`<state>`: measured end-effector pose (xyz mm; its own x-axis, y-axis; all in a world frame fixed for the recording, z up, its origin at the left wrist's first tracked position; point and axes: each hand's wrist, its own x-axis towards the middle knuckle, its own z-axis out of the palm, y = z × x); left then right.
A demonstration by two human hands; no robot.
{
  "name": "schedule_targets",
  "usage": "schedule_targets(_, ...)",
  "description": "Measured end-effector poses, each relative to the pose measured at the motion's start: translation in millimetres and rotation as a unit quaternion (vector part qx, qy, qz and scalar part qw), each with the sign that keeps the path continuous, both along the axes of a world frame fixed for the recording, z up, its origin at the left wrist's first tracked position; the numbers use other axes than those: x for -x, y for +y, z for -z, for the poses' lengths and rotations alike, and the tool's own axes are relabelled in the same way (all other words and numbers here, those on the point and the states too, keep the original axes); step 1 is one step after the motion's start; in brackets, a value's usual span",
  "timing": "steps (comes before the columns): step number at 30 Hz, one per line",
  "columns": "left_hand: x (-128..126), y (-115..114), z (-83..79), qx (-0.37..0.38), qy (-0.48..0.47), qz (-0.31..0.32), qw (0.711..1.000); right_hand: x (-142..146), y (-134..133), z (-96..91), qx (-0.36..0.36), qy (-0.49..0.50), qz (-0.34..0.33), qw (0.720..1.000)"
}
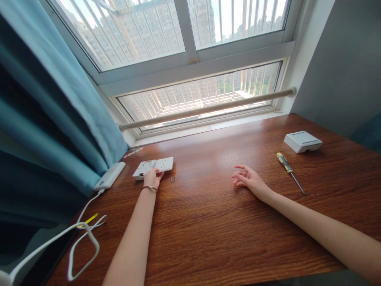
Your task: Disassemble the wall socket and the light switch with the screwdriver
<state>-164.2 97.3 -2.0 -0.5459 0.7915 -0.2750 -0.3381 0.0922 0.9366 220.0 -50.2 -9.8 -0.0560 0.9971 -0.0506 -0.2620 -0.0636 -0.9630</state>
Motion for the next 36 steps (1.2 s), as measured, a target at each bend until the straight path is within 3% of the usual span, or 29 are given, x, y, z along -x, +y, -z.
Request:
schedule_targets(19, -3, -2, 2.0, 0.000, 0.045, -0.060, 0.997, 0, -1, 0.8, -0.015, -0.014, -0.009, 1.000)
schedule_targets(27, 7, 1, 8.5, -0.008, 0.053, -0.044, 0.998, 0, -1, -0.5, -0.016, -0.018, -0.010, 1.000)
schedule_targets(36, 20, 4, 13.4, 0.013, 0.104, -0.071, 0.992, 0, -1, -0.1, -0.021, -0.025, -0.012, 0.999)
